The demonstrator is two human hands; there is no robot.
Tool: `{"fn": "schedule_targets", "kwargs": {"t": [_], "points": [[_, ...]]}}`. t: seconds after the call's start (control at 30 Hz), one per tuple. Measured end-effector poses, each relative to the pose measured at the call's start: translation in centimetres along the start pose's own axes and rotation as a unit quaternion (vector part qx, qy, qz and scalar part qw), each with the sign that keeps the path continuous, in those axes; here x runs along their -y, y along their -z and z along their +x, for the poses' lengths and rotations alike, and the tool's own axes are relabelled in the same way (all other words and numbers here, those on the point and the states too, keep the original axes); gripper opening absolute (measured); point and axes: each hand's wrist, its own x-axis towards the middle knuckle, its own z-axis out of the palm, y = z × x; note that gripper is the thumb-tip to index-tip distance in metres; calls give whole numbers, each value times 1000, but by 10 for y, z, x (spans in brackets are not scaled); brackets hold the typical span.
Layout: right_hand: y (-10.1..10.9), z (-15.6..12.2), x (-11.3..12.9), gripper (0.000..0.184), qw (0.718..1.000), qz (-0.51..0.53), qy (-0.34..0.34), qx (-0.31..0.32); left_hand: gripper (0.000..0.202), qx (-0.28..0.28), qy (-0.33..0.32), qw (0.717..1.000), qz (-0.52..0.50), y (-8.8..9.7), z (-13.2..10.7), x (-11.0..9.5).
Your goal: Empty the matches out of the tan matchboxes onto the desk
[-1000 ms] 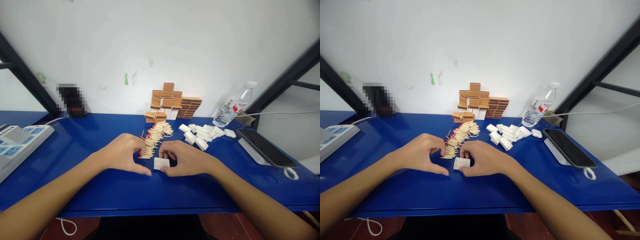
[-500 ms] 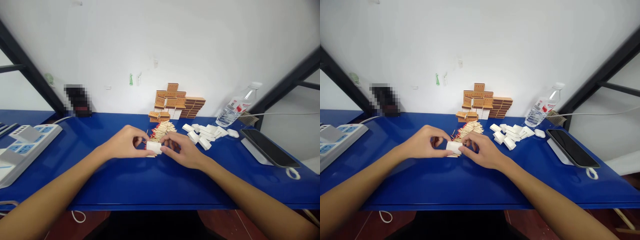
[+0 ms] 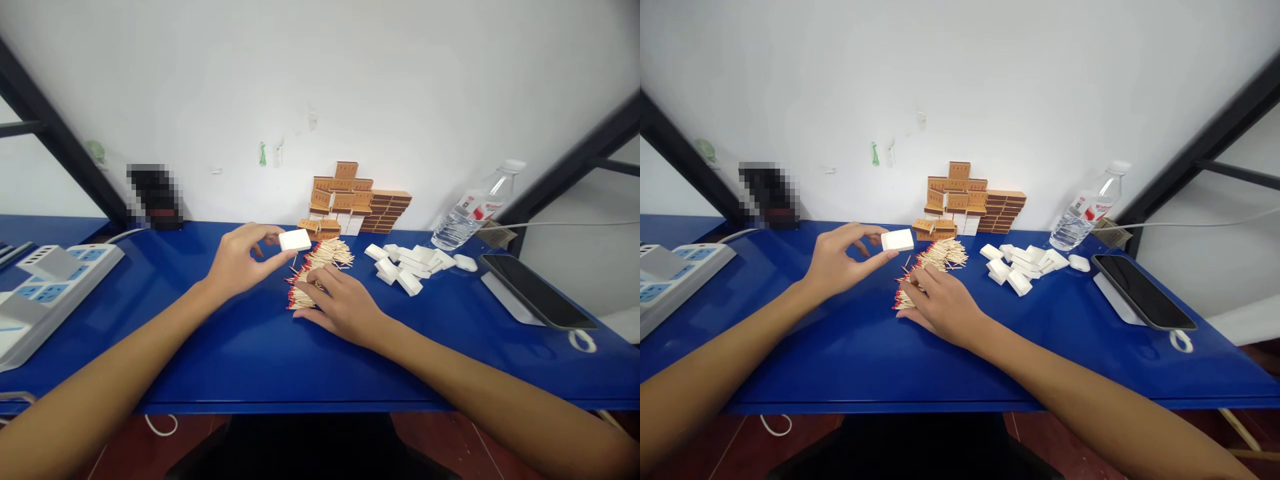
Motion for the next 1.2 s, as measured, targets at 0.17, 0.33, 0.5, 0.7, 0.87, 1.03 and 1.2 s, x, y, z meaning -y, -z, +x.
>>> {"fn": "schedule_targets", "kwargs": {"t": [0.17, 0.33, 0.5, 0.7, 0.87, 1.03, 1.2], "points": [[-1, -1, -2, 44, 1000, -26, 9, -12, 28, -51, -39, 998, 11, -1, 0, -3], [0, -1, -3, 43, 999, -31, 10, 3, 26, -68, -53, 996, 36, 1, 1, -3], [-1, -2, -3, 36, 999, -37, 7, 10, 21, -70, -73, 994, 35, 1, 2, -5], [-1, -1, -2, 30, 999, -42, 6, 21, 24, -59, -73, 995, 43, -1, 0, -1], [-1, 0, 0, 27, 998, -59, 8, 15, 22, -61, -79, 994, 53, 2, 2, -1], [-4, 0, 1, 21, 997, -69, 19, 3, 23, -69, -80, 993, 51, 3, 3, -2], [-5, 0, 1, 20, 996, -89, 21, 1, 24, -78, -87, 992, 52, 2, 4, -5]]}}
